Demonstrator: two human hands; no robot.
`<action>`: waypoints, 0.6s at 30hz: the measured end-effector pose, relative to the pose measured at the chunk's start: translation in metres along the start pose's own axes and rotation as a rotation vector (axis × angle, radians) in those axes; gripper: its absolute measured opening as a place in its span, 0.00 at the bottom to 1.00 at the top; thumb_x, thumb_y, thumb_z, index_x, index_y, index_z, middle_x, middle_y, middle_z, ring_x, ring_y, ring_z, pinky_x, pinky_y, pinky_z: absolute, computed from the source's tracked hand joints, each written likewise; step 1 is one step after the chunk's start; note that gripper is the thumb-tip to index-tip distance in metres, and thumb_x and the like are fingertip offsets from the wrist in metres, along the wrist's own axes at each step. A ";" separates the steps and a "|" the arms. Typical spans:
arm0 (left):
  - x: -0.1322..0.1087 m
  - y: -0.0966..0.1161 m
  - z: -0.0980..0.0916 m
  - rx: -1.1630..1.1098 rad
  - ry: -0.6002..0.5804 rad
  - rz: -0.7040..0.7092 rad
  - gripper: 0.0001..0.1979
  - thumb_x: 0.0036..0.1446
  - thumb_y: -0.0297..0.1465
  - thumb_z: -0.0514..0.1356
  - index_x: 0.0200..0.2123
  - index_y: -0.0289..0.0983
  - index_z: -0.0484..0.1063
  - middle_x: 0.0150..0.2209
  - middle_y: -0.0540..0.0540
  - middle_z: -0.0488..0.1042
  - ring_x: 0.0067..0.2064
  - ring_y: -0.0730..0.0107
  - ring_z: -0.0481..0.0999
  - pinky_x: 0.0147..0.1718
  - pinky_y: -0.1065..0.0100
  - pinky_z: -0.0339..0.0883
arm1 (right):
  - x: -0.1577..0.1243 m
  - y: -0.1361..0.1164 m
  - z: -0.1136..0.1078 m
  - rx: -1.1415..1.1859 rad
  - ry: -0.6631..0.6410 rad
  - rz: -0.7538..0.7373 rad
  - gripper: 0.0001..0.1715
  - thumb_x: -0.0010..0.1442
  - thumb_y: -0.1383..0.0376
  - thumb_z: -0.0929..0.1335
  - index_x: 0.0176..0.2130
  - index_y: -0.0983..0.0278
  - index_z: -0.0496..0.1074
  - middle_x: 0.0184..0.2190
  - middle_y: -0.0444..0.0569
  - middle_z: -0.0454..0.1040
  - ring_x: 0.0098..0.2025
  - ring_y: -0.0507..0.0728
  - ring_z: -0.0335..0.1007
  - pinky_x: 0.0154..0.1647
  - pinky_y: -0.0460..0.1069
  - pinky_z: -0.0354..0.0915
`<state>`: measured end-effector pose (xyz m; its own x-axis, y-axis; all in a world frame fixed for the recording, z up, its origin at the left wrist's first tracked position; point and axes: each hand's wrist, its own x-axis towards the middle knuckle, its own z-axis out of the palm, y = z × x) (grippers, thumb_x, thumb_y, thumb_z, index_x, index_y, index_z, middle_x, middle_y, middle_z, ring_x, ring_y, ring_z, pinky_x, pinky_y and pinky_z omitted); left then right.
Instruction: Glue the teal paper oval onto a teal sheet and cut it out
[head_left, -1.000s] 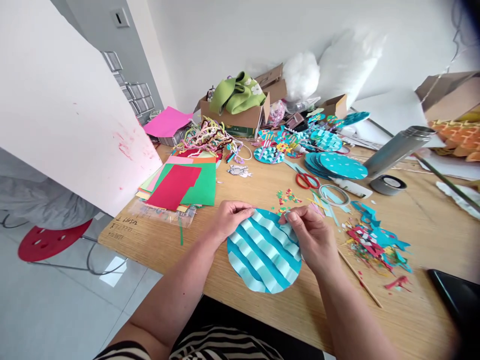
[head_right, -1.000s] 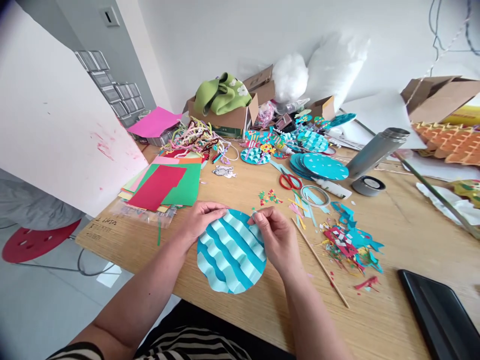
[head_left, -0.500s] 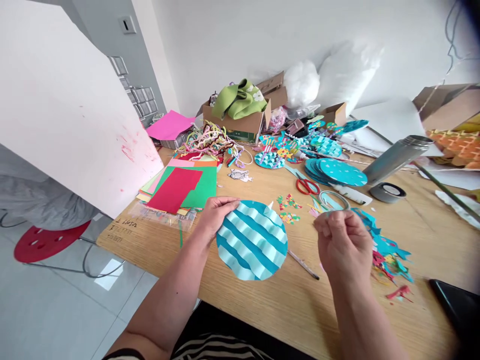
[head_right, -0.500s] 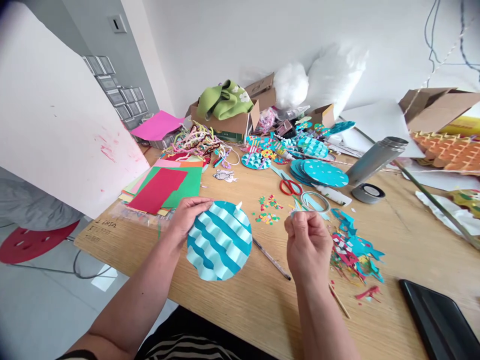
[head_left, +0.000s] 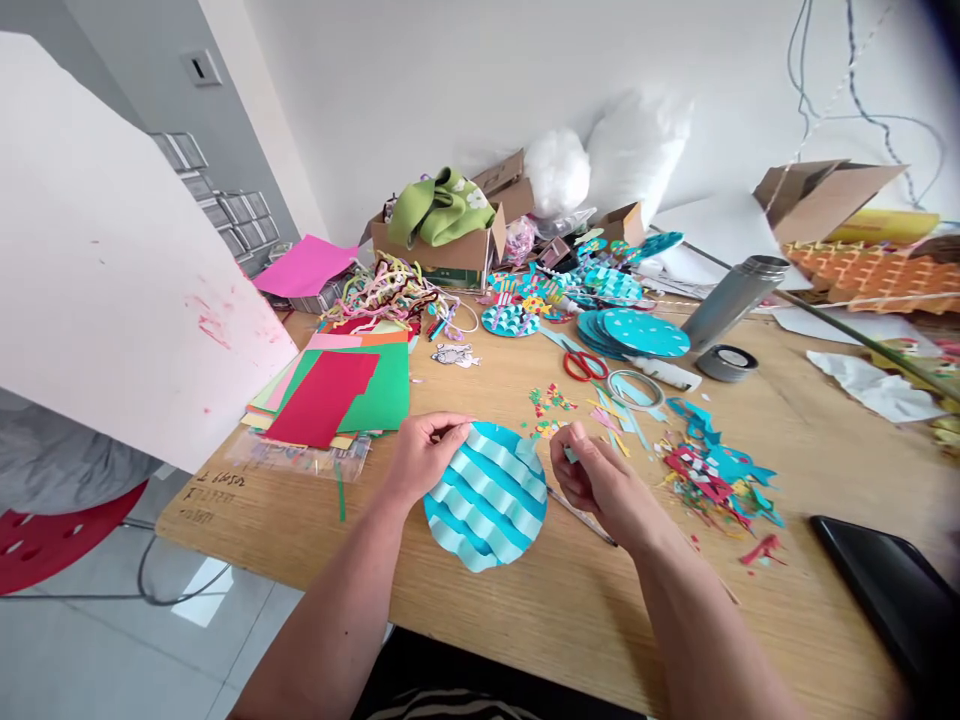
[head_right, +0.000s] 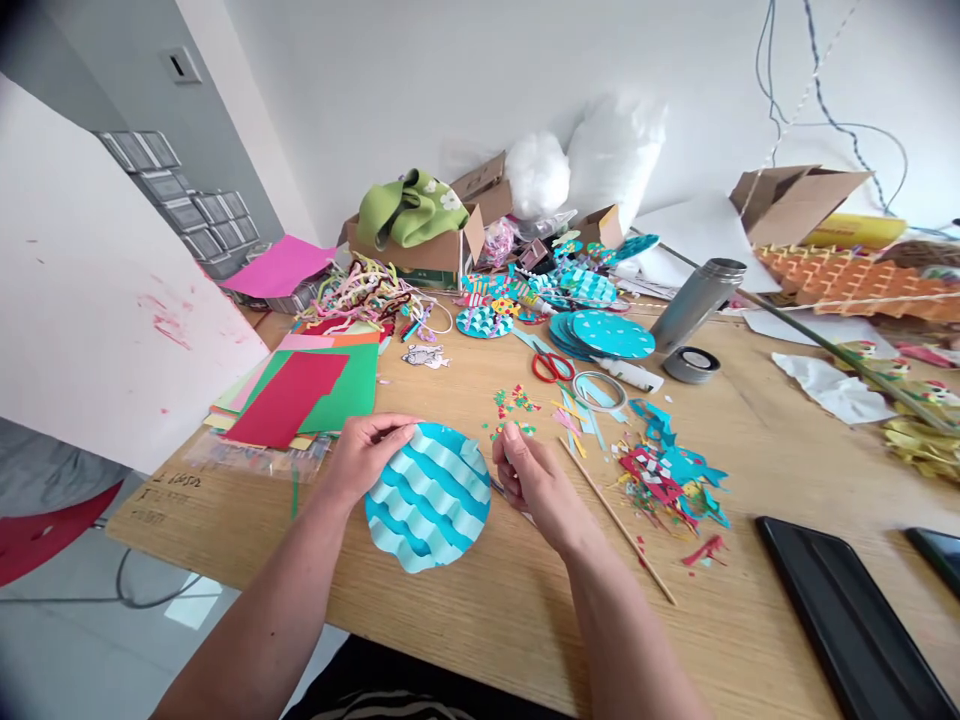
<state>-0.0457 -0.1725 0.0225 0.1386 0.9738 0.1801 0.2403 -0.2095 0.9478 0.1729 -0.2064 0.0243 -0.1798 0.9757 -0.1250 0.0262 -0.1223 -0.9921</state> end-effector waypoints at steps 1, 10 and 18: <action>-0.001 0.000 0.001 0.026 -0.010 0.011 0.12 0.54 0.33 0.59 0.36 0.35 0.81 0.35 0.44 0.81 0.35 0.64 0.78 0.33 0.70 0.68 | 0.000 0.001 0.001 -0.124 0.025 -0.032 0.30 0.60 0.40 0.57 0.25 0.61 0.58 0.19 0.39 0.52 0.18 0.48 0.45 0.17 0.45 0.43; -0.006 0.001 0.009 0.154 -0.077 0.083 0.11 0.57 0.32 0.57 0.37 0.36 0.80 0.34 0.46 0.81 0.34 0.67 0.78 0.31 0.72 0.68 | 0.006 0.013 0.008 -0.759 0.207 -0.177 0.19 0.58 0.49 0.65 0.31 0.61 0.63 0.18 0.39 0.61 0.20 0.51 0.55 0.22 0.46 0.50; -0.007 0.004 0.011 0.103 -0.065 0.062 0.10 0.56 0.31 0.58 0.35 0.35 0.80 0.32 0.46 0.81 0.34 0.67 0.78 0.31 0.72 0.67 | 0.006 0.013 0.006 -0.728 0.092 -0.154 0.20 0.61 0.52 0.64 0.25 0.62 0.63 0.18 0.41 0.64 0.21 0.50 0.57 0.21 0.45 0.50</action>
<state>-0.0349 -0.1808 0.0221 0.2174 0.9517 0.2166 0.3260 -0.2799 0.9030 0.1661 -0.2031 0.0102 -0.1521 0.9872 0.0472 0.6575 0.1368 -0.7410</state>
